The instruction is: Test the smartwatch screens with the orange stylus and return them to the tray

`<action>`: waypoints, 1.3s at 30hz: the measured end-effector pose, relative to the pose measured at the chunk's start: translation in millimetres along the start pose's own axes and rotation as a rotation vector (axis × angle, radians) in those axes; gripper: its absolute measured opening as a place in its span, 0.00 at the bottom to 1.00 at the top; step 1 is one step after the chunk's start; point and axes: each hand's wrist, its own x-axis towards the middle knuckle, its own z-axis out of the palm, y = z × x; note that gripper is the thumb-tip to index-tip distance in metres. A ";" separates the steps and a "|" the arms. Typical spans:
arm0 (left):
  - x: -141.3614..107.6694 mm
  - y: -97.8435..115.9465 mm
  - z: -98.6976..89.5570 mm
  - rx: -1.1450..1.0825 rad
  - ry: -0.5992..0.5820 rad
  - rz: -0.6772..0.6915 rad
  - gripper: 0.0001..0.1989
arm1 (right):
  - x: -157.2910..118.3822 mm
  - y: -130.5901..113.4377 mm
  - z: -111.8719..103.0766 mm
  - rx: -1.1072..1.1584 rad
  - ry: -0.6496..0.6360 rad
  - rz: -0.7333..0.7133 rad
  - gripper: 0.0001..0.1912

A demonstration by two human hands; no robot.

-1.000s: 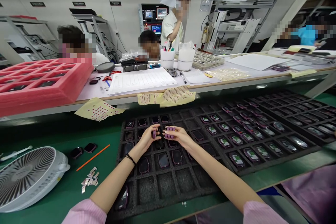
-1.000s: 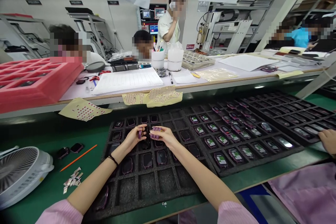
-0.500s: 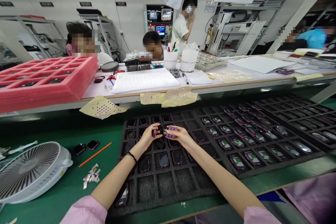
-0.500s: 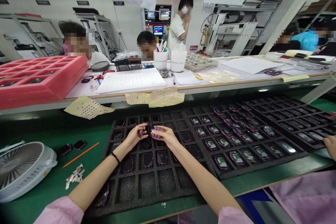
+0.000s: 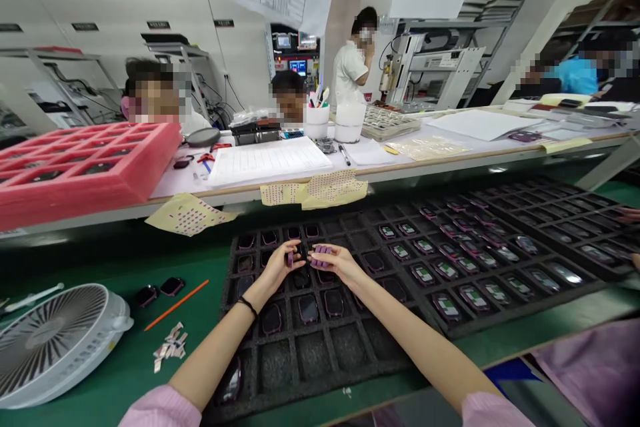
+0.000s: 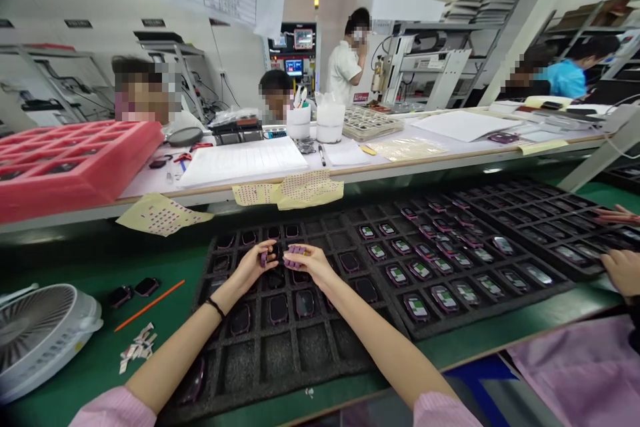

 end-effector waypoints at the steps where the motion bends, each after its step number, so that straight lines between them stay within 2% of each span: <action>1: -0.6 -0.1 0.6 0.000 0.004 0.008 0.13 | -0.2 -0.1 0.0 0.002 -0.002 -0.009 0.24; 11: -0.9 -3.6 2.7 0.031 -0.021 0.016 0.13 | 0.9 -3.0 -0.5 0.008 -0.003 -0.049 0.24; 18: -0.3 -4.8 0.8 0.012 -0.029 0.020 0.12 | 1.1 -1.8 -2.8 0.017 0.031 -0.027 0.24; 25: -0.5 -3.7 -0.6 0.009 -0.019 0.024 0.12 | -0.4 -4.8 0.2 0.007 0.003 -0.046 0.24; 32: 4.8 -3.9 -1.2 0.028 -0.034 -0.001 0.12 | 0.2 -5.8 -2.2 0.003 0.035 -0.048 0.24; 39: -0.3 -6.4 -3.3 0.023 -0.036 0.020 0.11 | -1.3 -3.3 -3.4 -0.025 0.016 -0.038 0.22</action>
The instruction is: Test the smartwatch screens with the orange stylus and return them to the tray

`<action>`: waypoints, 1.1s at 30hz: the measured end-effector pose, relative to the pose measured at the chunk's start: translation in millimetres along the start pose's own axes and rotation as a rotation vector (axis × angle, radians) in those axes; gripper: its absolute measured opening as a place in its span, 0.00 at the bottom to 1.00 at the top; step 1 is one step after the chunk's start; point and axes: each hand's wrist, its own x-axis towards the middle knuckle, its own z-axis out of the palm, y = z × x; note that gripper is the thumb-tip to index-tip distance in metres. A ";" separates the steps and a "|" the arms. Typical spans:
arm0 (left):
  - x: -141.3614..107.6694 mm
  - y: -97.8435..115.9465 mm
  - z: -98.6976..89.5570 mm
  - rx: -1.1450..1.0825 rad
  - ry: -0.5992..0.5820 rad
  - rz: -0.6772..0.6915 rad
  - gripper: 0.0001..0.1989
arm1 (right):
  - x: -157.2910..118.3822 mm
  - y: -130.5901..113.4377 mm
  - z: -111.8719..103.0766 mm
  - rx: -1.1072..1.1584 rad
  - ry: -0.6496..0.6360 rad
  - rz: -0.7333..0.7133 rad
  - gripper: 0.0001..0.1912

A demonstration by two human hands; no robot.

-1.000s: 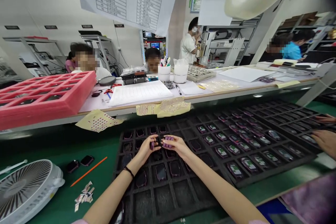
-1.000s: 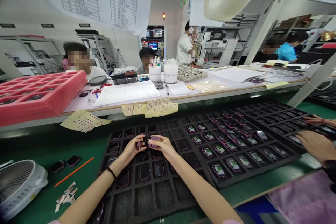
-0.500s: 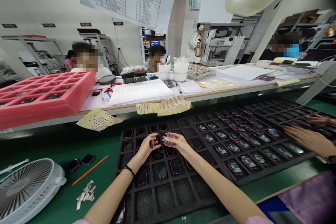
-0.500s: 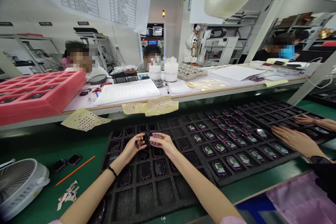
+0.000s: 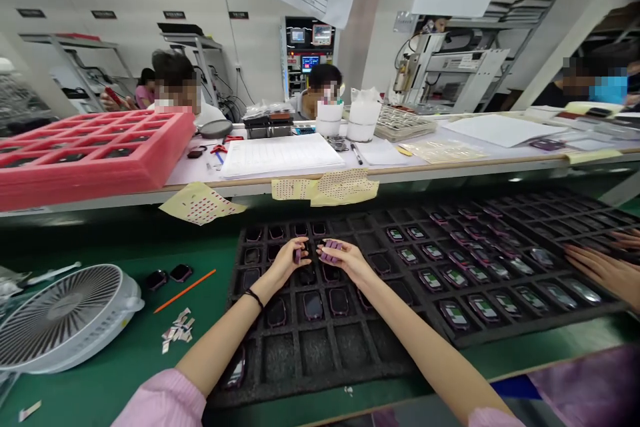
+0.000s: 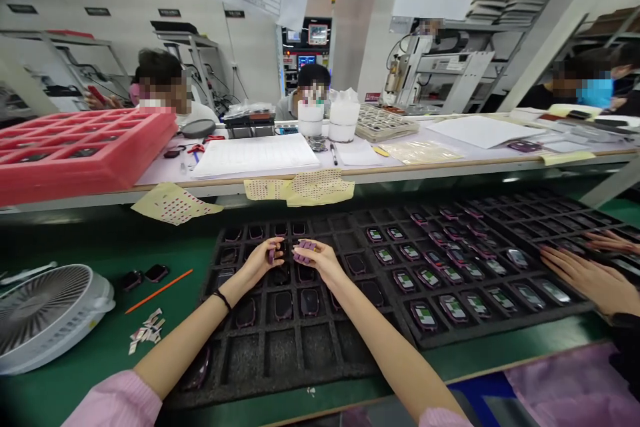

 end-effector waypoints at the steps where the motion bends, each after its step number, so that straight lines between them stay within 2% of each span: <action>1: -0.6 0.1 -0.1 0.002 0.002 0.004 0.11 | 0.0 0.5 0.0 -0.004 -0.002 0.003 0.23; 15: -0.3 -2.0 -2.2 0.014 -0.023 0.035 0.11 | -2.7 -0.2 -0.3 -0.025 -0.055 -0.026 0.22; 33: 3.7 -2.0 -4.6 0.014 0.010 0.050 0.12 | -6.5 -5.9 5.2 -0.057 -0.032 -0.024 0.23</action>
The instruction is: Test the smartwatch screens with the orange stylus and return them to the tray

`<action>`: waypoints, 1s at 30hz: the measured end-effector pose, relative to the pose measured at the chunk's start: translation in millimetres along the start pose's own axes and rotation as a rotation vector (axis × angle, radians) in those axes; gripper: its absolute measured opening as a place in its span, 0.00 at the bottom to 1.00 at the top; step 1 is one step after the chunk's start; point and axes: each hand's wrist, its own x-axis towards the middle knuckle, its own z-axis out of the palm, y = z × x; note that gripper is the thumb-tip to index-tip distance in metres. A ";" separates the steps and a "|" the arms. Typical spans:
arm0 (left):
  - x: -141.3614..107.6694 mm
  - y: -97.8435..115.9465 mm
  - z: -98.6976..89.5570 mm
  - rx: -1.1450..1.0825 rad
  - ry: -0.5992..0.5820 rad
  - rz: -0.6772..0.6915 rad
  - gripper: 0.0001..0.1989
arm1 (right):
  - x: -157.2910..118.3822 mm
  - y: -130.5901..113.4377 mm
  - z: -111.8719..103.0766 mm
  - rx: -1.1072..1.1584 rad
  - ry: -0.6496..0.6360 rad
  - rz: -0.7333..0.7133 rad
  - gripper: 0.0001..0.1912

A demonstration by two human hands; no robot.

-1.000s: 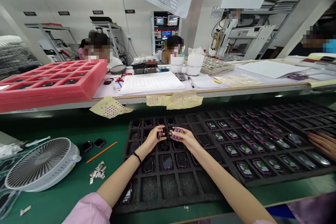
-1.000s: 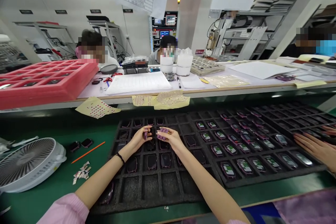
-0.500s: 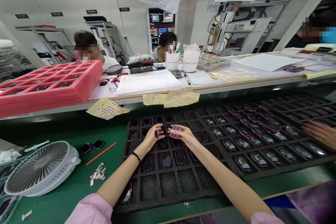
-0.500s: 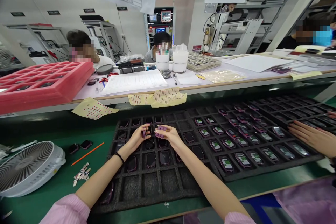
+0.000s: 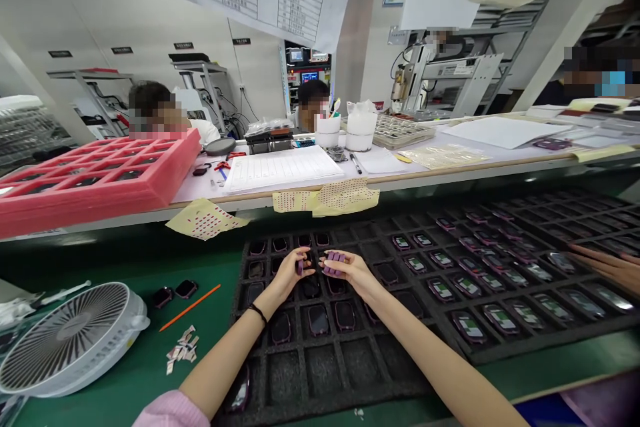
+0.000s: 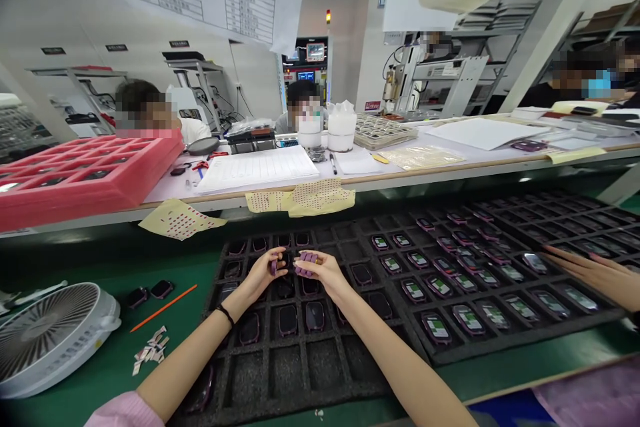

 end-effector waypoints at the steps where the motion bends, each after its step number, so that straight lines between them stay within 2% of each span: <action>1: 0.3 -0.2 -0.3 -0.003 -0.008 0.007 0.12 | -0.2 -0.5 0.0 -0.003 -0.001 -0.001 0.23; 6: 1.8 -3.3 -2.6 -0.016 -0.055 0.029 0.12 | 1.3 -1.3 -2.9 -0.006 0.021 -0.002 0.22; 10: 2.2 -4.2 -2.1 0.013 -0.035 0.040 0.12 | 3.5 -5.1 -6.4 -0.018 0.045 -0.030 0.22; 13: 2.6 -2.2 -1.8 0.045 -0.005 0.046 0.11 | 7.5 -16.7 -10.4 -0.039 0.074 -0.101 0.24; 16: 4.5 1.6 -4.2 0.085 0.005 0.070 0.11 | 14.6 -30.3 -19.6 -0.104 0.100 -0.189 0.24; 20: 11.5 3.8 -5.1 0.165 -0.014 0.111 0.12 | 24.7 -36.7 -41.6 -0.098 0.173 -0.203 0.25; 24: 20.1 -7.2 9.6 0.270 -0.067 0.121 0.12 | 31.7 -37.9 -65.7 -0.074 0.228 -0.203 0.26; 27: 30.0 -16.5 30.4 0.374 -0.123 0.154 0.12 | 34.3 -43.1 -78.5 -0.068 0.230 -0.219 0.26; 30: 52.0 -15.7 54.2 0.500 -0.153 0.232 0.14 | 35.9 -46.3 -84.4 -0.050 0.216 -0.220 0.26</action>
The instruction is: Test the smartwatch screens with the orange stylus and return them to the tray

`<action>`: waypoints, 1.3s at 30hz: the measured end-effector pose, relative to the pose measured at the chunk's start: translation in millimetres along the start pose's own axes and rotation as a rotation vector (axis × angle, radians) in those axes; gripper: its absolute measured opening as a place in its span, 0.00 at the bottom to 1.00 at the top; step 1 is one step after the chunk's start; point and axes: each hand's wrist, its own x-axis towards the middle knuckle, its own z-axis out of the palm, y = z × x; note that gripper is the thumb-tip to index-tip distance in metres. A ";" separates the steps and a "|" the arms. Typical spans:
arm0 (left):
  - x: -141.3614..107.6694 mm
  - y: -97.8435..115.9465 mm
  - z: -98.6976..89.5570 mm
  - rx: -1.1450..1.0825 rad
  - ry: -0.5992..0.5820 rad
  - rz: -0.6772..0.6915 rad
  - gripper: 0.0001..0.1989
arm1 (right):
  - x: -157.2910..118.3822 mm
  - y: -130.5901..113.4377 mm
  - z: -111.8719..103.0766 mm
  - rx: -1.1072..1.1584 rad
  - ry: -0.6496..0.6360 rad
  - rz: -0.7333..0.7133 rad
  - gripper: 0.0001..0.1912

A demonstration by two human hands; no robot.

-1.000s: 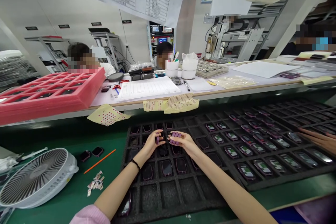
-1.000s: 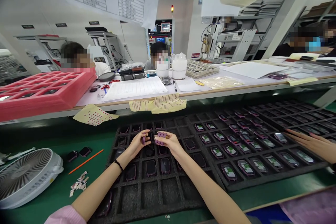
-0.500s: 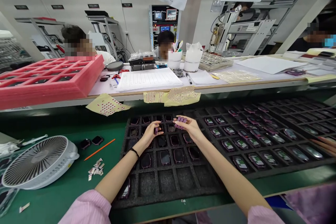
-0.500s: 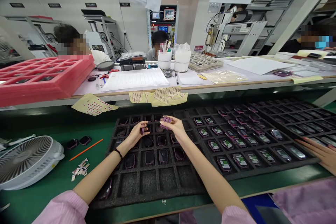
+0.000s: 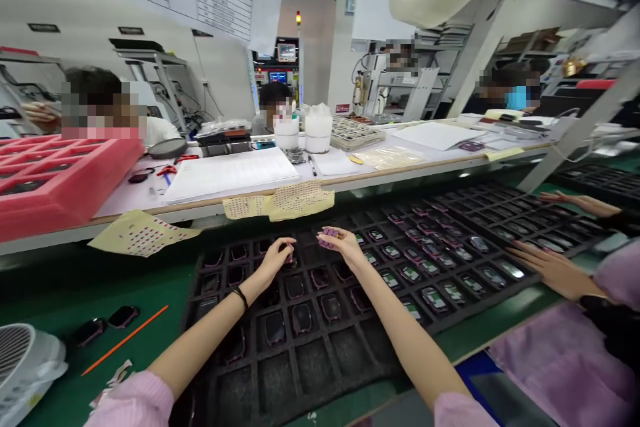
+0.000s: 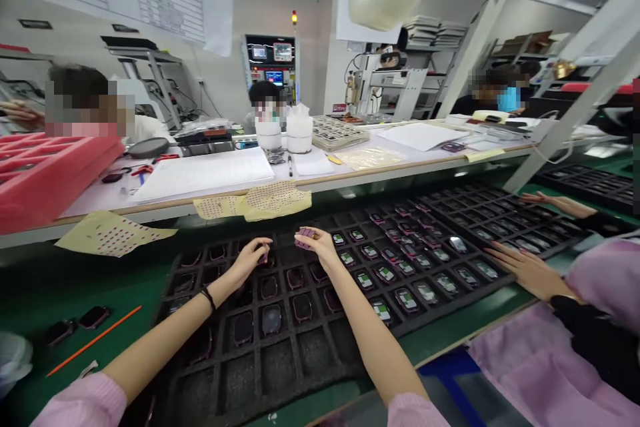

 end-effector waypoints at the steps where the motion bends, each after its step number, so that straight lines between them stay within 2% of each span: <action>1: 12.0 2.5 5.1 0.050 -0.007 0.030 0.15 | 0.9 0.5 -0.7 0.005 -0.008 0.008 0.25; 6: 70.4 4.2 29.3 0.317 -0.005 0.201 0.21 | 7.2 10.8 -1.1 0.029 -0.036 0.042 0.27; 9: 82.9 -5.4 40.5 0.433 -0.016 0.308 0.21 | 11.8 16.9 -2.1 0.042 -0.055 0.054 0.29; 12: 80.2 -13.6 43.5 0.513 -0.060 0.404 0.19 | 15.1 19.1 -4.8 0.056 -0.072 0.074 0.28; 16: 72.0 -13.1 33.5 0.572 -0.111 0.466 0.20 | 18.4 17.6 -8.7 0.090 -0.111 0.108 0.24; 20: 59.5 -4.1 24.3 0.516 -0.403 0.536 0.28 | 19.4 16.2 -9.6 0.107 -0.171 0.145 0.17; 22: 51.1 0.6 26.5 0.495 -0.484 0.558 0.28 | 18.1 15.6 -9.2 0.108 -0.192 0.140 0.13; 24: 44.3 4.1 32.4 0.482 -0.464 0.557 0.25 | 15.3 14.4 -8.8 0.104 -0.197 0.120 0.10; 28: 41.2 3.5 41.8 0.462 -0.350 0.535 0.24 | 8.1 11.0 -7.2 0.070 -0.216 0.082 0.10; 35: 44.6 -11.4 33.5 0.481 -0.220 0.435 0.26 | 2.8 16.4 0.5 -0.105 -0.249 0.033 0.16; 39: 37.9 -10.1 32.2 0.504 -0.171 0.449 0.25 | 2.1 20.5 4.0 -0.217 -0.234 -0.006 0.21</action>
